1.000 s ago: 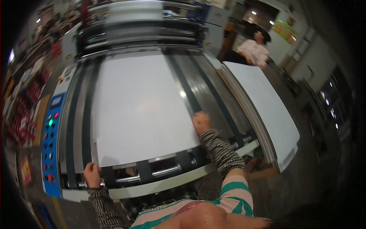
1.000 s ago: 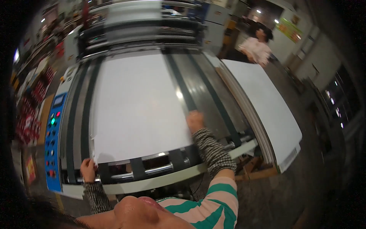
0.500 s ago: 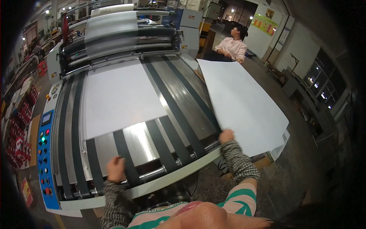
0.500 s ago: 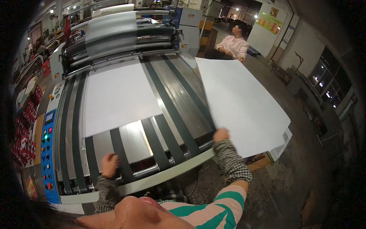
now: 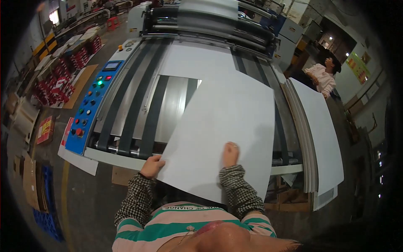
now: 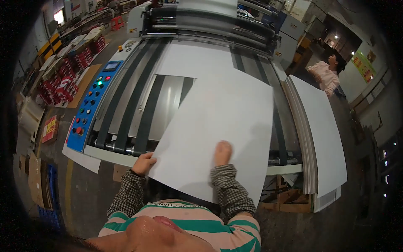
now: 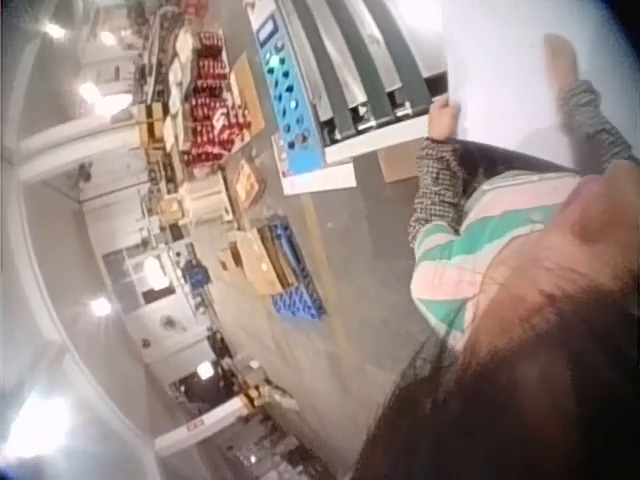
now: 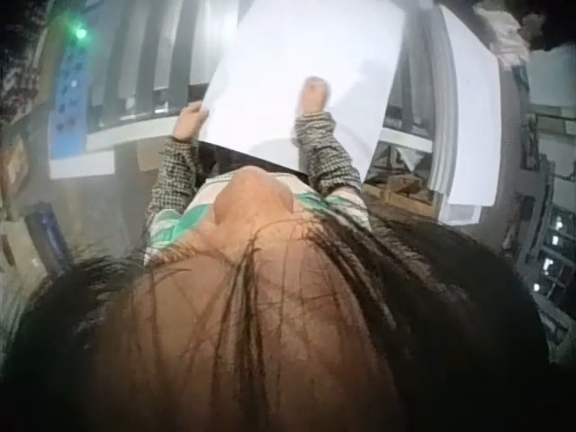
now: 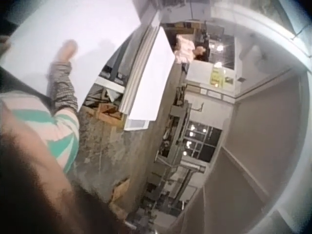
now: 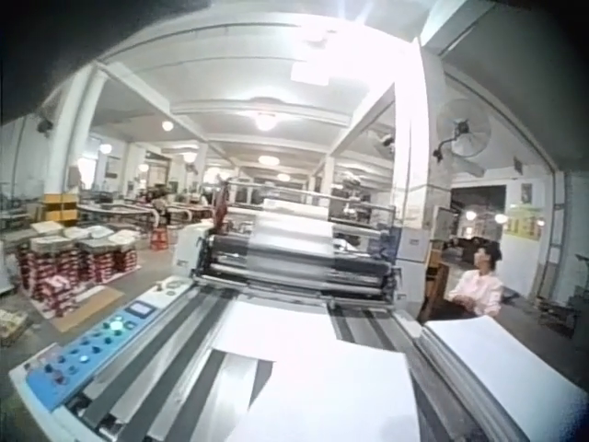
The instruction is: Operating a paper cutting and feeding machine to process large white sheets of material.
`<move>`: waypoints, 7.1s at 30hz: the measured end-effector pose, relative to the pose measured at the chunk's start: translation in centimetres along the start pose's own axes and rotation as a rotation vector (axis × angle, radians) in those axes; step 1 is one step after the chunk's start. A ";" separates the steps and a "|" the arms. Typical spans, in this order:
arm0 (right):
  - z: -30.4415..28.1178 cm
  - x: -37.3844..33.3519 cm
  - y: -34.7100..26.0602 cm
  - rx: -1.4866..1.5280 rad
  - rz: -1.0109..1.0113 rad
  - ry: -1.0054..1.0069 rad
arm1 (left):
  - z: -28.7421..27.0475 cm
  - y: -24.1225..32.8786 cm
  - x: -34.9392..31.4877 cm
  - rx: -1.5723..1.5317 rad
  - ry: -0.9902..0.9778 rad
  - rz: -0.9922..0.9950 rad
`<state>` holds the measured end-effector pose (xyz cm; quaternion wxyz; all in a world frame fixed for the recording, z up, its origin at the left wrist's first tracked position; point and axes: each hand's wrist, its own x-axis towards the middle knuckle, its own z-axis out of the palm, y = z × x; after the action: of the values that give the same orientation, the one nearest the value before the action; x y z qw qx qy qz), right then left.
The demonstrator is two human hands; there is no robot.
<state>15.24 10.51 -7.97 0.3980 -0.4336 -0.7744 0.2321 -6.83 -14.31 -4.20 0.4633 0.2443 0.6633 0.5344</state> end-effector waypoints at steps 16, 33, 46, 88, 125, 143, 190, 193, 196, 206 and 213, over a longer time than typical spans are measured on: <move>-1.0 1.1 -2.4 -0.516 -0.016 -0.531 | -7.0 -1.5 -6.5 -0.292 0.204 -0.147; -8.6 15.8 8.1 -0.463 -0.532 0.177 | -8.7 4.2 2.8 0.346 0.791 0.155; -31.9 8.5 16.7 -1.209 0.839 0.263 | 1.8 7.3 6.4 0.494 0.408 0.307; 7.4 11.6 -3.5 -0.579 -0.002 -0.573 | -7.1 4.3 3.1 -0.192 0.246 -0.176; 2.6 5.9 -1.9 0.022 0.154 0.024 | 13.6 3.7 6.6 0.413 -0.298 0.057; 1.8 4.7 -3.3 -0.525 0.067 -0.509 | -5.2 1.8 -3.0 -0.301 0.231 -0.180; 3.8 1.0 -5.4 0.299 -0.113 -0.230 | 4.5 1.5 4.0 0.221 -0.090 0.025; 2.2 1.7 -0.4 0.019 -0.056 0.051 | 0.5 2.1 0.6 0.025 0.117 -0.043; -0.9 0.9 -0.6 -0.480 0.171 -0.169 | -2.8 1.4 -2.4 -0.027 0.228 -0.100; 0.8 4.7 -1.5 -0.486 -0.027 -0.551 | -6.1 0.4 -3.3 -0.284 0.206 -0.162; 4.7 10.7 -2.2 -0.501 -0.006 -0.611 | -8.9 3.5 1.6 -0.065 0.271 -0.161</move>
<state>7.06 18.41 -4.66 0.0316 -0.4260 -0.8911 0.1529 -15.97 -16.25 -1.49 0.4186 0.1008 0.7195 0.5450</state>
